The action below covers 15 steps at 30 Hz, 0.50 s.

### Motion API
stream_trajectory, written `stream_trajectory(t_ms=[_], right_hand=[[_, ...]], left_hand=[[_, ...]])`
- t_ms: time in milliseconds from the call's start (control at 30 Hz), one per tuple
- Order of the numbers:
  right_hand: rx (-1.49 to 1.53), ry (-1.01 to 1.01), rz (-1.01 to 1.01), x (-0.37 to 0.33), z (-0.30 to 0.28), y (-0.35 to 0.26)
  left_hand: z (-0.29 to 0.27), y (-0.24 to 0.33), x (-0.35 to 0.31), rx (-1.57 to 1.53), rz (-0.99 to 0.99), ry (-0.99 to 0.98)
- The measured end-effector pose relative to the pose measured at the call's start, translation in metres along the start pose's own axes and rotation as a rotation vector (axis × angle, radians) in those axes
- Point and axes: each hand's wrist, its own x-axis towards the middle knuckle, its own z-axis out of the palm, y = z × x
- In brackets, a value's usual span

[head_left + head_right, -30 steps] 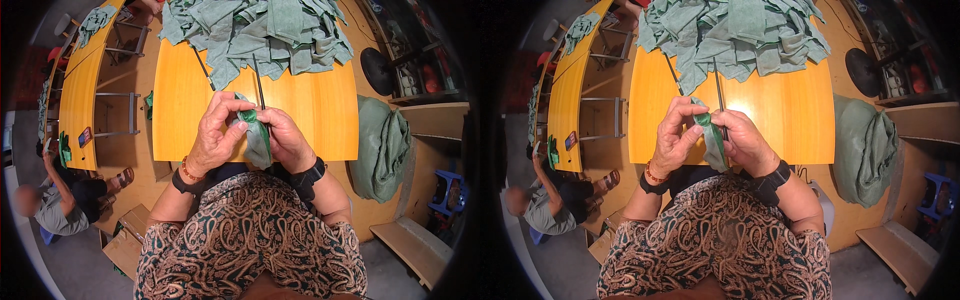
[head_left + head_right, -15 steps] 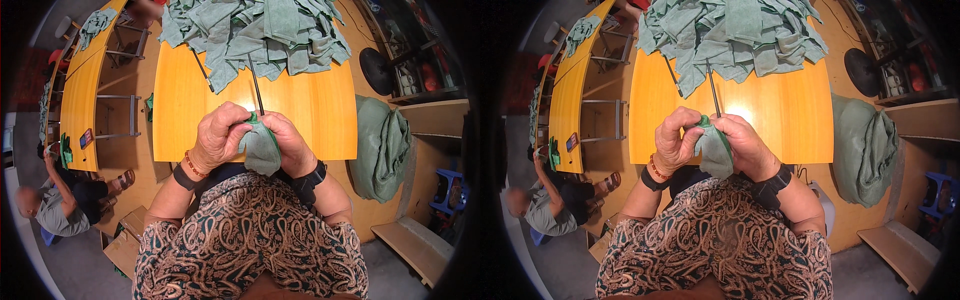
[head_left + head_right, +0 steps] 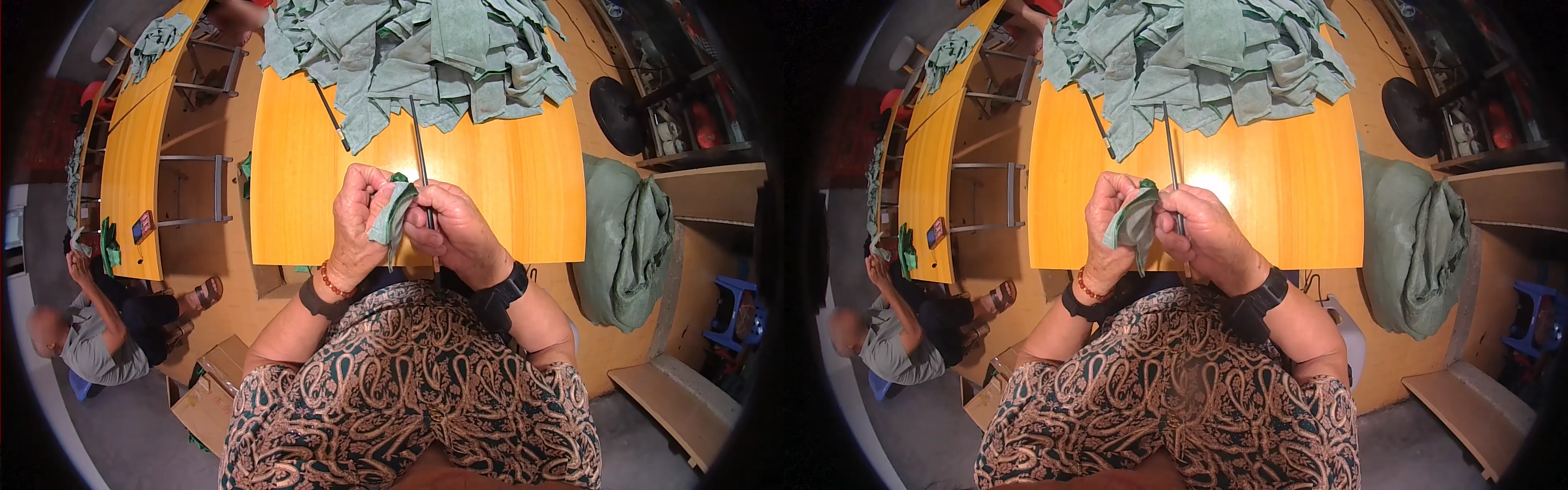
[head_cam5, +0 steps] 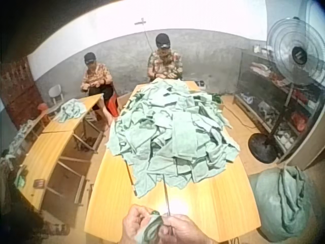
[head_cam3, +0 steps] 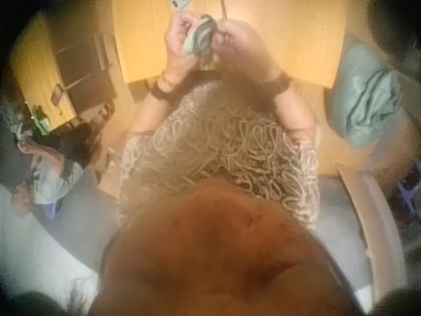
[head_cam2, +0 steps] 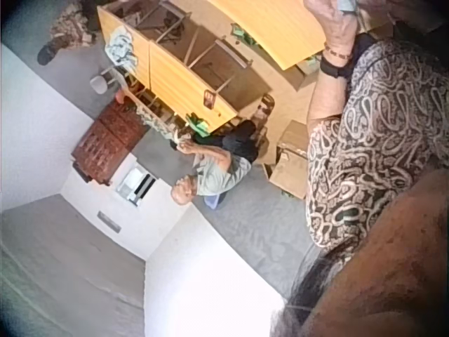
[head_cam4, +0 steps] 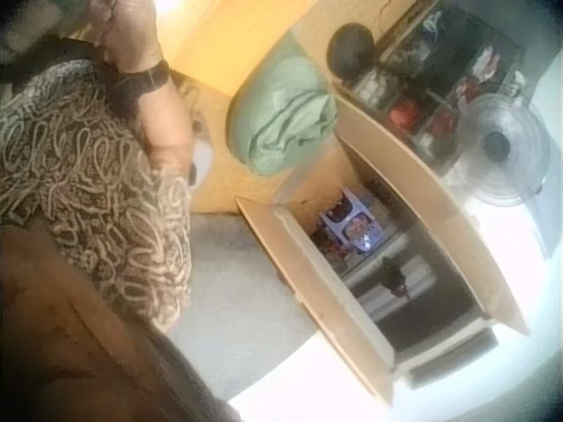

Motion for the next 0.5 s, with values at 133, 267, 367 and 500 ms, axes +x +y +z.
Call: stream_trajectory(t_ms=[133, 267, 367, 500], right_hand=[[-0.029, 0.046, -0.047, 0.004, -0.005, -0.002], [-0.003, 0.075, -0.043, 0.002, -0.004, -0.001], [-0.015, 0.103, -0.054, 0.006, -0.008, 0.003], [-0.007, -0.054, 0.03, 0.0, -0.004, -0.005]], left_hand=[[0.002, 0.014, -0.002, 0.141, -0.004, -0.068], [-0.009, 0.016, -0.003, 0.268, -0.07, -0.147], [-0.008, 0.016, -0.001, 0.257, -0.011, -0.126], [0.0, 0.011, 0.002, 0.022, 0.094, -0.003]])
